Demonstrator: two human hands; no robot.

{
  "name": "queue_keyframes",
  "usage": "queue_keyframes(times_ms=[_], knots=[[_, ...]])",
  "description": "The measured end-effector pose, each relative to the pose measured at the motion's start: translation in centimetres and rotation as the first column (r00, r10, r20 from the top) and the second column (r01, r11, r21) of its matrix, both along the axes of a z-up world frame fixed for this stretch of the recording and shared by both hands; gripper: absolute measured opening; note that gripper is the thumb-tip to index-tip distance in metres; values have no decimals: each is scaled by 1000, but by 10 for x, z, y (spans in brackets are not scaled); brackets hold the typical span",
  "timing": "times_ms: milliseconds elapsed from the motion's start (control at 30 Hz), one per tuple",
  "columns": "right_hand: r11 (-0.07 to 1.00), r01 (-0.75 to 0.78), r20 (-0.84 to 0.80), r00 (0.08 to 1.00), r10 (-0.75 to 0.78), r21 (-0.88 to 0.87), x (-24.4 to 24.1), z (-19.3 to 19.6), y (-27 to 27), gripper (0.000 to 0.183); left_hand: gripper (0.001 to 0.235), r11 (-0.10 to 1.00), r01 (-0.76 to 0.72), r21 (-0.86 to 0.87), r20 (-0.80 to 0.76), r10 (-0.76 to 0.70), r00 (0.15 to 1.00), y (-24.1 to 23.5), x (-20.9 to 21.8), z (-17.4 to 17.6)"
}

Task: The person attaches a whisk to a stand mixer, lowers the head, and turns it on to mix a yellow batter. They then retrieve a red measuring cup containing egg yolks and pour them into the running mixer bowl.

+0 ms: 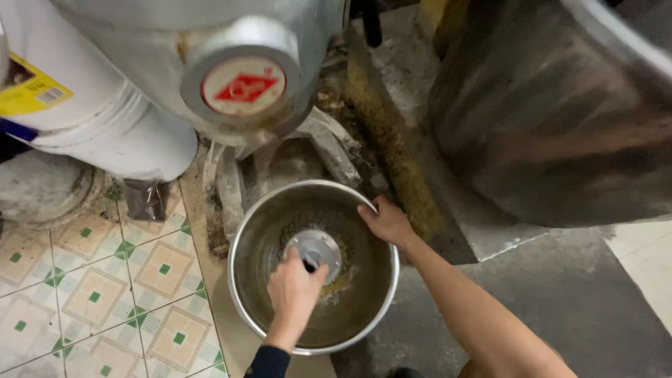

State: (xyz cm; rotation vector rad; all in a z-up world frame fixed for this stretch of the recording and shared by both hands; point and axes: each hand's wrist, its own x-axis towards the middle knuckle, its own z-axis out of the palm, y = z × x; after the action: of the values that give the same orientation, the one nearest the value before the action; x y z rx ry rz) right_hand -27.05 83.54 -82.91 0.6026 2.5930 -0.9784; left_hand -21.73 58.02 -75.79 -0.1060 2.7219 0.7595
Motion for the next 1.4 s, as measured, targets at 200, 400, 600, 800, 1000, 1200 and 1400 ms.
queue_keyframes(times_ms=[200,400,600,800,1000,1200,1400], knots=[[993,24,-316,947,-60,-115,5,-16,-3,54,35,945,300,-128,312,-249,917,12,46,-5],[960,164,-262,939,-223,-228,21,-8,-11,48,31,949,255,-187,325,-185,927,32,47,-50],[956,207,-283,923,-261,-205,31,-18,-13,47,33,953,255,-163,336,-190,923,18,46,-62],[935,247,-292,902,-318,-255,37,-22,-11,47,41,959,228,-169,366,-154,918,17,45,-45],[929,304,-254,901,-352,-210,41,-13,-16,47,42,975,173,-136,375,-111,920,25,48,-40],[921,302,-224,907,-357,-246,41,-7,-16,50,39,996,74,-51,351,-52,935,31,45,-54],[904,255,-128,941,-314,-342,39,10,-8,54,50,965,250,-77,358,-207,910,5,19,-29]])
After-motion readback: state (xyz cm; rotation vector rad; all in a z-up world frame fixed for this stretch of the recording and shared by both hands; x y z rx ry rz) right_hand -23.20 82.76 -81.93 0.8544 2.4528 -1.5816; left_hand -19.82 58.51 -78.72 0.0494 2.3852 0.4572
